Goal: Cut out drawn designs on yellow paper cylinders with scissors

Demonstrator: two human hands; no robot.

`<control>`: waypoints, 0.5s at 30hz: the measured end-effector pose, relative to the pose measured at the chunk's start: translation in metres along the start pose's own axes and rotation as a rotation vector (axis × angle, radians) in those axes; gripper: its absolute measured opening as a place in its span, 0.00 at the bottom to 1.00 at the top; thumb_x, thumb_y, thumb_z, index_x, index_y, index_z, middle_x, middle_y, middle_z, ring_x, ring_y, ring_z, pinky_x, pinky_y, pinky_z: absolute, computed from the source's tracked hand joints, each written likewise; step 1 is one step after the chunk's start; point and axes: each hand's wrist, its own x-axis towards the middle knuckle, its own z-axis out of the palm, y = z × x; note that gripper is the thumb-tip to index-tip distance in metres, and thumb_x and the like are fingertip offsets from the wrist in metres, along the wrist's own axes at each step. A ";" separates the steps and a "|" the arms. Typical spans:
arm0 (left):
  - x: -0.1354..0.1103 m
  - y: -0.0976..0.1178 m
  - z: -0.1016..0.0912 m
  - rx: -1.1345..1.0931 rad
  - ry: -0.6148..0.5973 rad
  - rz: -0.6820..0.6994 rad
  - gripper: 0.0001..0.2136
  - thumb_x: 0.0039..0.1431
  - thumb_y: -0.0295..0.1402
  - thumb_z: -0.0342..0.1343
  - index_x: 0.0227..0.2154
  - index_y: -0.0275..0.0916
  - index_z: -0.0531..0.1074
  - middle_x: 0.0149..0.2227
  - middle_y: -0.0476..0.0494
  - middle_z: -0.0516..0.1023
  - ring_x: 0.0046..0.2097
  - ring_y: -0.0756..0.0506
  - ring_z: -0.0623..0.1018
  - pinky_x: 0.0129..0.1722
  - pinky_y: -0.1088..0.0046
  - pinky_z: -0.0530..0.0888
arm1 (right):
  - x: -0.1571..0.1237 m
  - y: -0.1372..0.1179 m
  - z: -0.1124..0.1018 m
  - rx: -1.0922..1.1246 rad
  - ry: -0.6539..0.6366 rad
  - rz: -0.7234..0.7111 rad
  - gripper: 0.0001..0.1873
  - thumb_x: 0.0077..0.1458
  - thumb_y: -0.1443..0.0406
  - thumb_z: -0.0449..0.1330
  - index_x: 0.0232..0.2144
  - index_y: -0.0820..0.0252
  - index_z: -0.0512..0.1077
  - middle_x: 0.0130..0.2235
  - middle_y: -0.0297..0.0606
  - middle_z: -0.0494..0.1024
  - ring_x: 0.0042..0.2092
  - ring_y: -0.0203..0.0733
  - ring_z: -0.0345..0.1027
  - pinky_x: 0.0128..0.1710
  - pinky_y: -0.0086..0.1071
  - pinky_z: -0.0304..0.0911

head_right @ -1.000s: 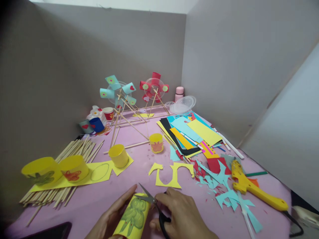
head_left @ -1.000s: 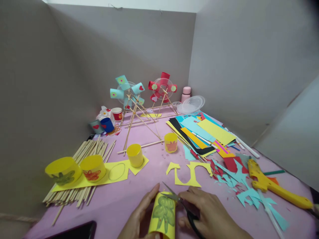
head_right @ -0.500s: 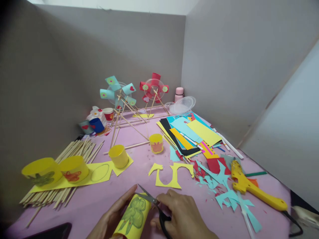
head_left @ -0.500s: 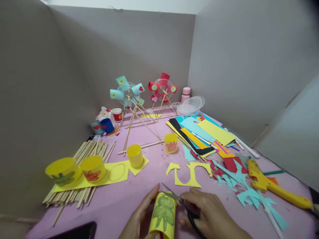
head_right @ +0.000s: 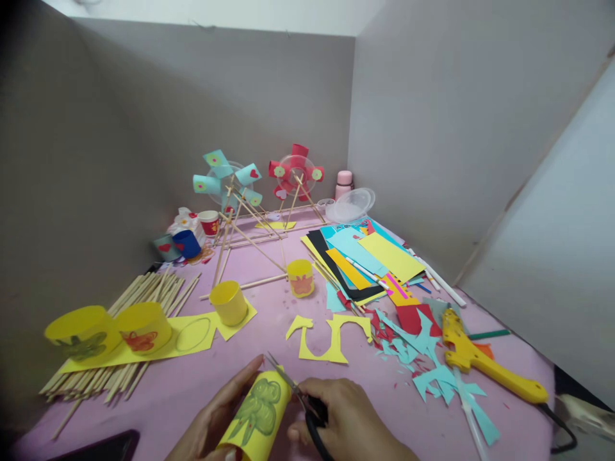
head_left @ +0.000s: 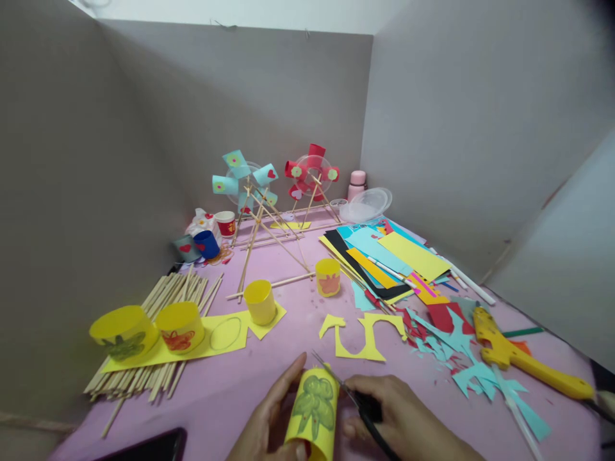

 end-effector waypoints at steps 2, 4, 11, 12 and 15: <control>0.000 -0.001 0.000 -0.018 0.018 0.012 0.34 0.42 0.44 0.65 0.55 0.46 0.64 0.62 0.42 0.64 0.62 0.34 0.60 0.56 0.60 0.64 | -0.002 -0.003 -0.003 0.066 -0.024 0.012 0.04 0.44 0.65 0.62 0.26 0.59 0.72 0.22 0.25 0.58 0.25 0.33 0.49 0.23 0.24 0.47; 0.001 -0.002 0.001 -0.033 0.025 0.019 0.34 0.42 0.44 0.65 0.55 0.45 0.65 0.59 0.41 0.68 0.60 0.34 0.64 0.56 0.59 0.64 | -0.004 -0.004 -0.006 0.119 -0.041 0.008 0.05 0.44 0.65 0.62 0.28 0.59 0.73 0.22 0.25 0.58 0.25 0.33 0.50 0.23 0.24 0.48; 0.003 -0.009 -0.002 -0.160 -0.017 -0.004 0.38 0.41 0.44 0.65 0.57 0.42 0.61 0.56 0.35 0.71 0.57 0.31 0.68 0.57 0.53 0.59 | -0.004 0.001 -0.006 0.297 -0.092 -0.081 0.19 0.47 0.50 0.62 0.31 0.61 0.76 0.21 0.25 0.53 0.24 0.32 0.45 0.21 0.26 0.41; 0.002 -0.010 -0.002 -0.171 -0.015 -0.005 0.37 0.41 0.43 0.65 0.56 0.43 0.61 0.56 0.35 0.71 0.57 0.31 0.68 0.57 0.53 0.60 | -0.004 0.001 -0.006 0.328 -0.103 -0.083 0.21 0.47 0.49 0.62 0.32 0.62 0.75 0.20 0.25 0.53 0.23 0.31 0.44 0.20 0.26 0.41; 0.000 -0.008 -0.003 -0.111 0.060 0.021 0.31 0.43 0.42 0.64 0.53 0.43 0.66 0.58 0.38 0.69 0.59 0.34 0.66 0.57 0.58 0.61 | -0.003 -0.001 -0.007 0.409 -0.059 -0.051 0.25 0.46 0.47 0.62 0.33 0.64 0.73 0.20 0.24 0.54 0.22 0.31 0.44 0.20 0.25 0.41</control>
